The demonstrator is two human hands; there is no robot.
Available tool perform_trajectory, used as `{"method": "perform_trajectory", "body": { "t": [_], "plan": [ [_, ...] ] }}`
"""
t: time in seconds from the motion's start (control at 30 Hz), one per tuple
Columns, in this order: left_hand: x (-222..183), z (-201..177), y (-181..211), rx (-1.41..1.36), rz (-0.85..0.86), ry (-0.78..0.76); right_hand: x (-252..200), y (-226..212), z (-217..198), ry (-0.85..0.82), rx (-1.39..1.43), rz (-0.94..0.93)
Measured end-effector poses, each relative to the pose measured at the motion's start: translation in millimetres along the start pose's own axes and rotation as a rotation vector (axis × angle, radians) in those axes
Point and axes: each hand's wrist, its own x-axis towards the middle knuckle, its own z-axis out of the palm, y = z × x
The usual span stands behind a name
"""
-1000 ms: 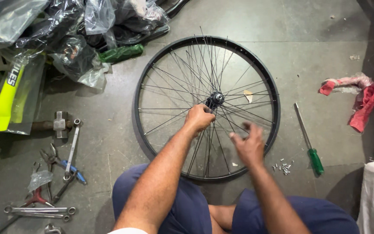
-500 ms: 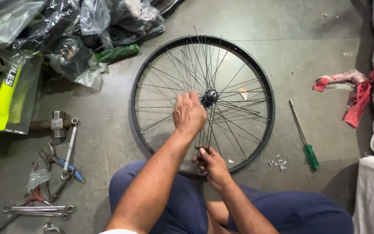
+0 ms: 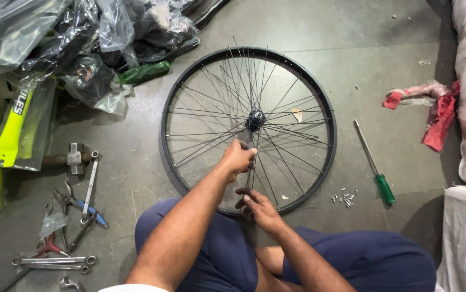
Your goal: The person inserts metal spokes into a bicycle wheel hub and rim while sitting on the floor, and tightens the spoke nipples using a screwdriver.
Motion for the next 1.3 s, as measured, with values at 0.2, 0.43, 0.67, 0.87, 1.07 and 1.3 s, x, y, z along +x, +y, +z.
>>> {"method": "perform_trajectory", "body": {
  "t": [0.2,0.43,0.67,0.87,1.07,1.3],
  "plan": [
    [24,-1,-24,0.010,0.034,-0.244,-3,10,-19,0.097,-0.370,-0.050],
    [29,-7,-18,0.753,0.413,-0.119,-33,38,-157,0.870,-0.937,0.151],
    [-5,5,12,0.670,0.251,-0.096,9,59,-197,0.709,-0.188,0.227],
    [-8,11,23,0.702,0.158,-0.113,4,39,-213,0.897,-0.779,0.152],
    [1,-6,22,0.891,0.280,-0.095,21,52,-231,1.015,-0.744,-0.086],
    [-6,9,19,0.941,0.231,-0.031,13,43,-200,0.868,-0.306,0.250]
  ]
}}
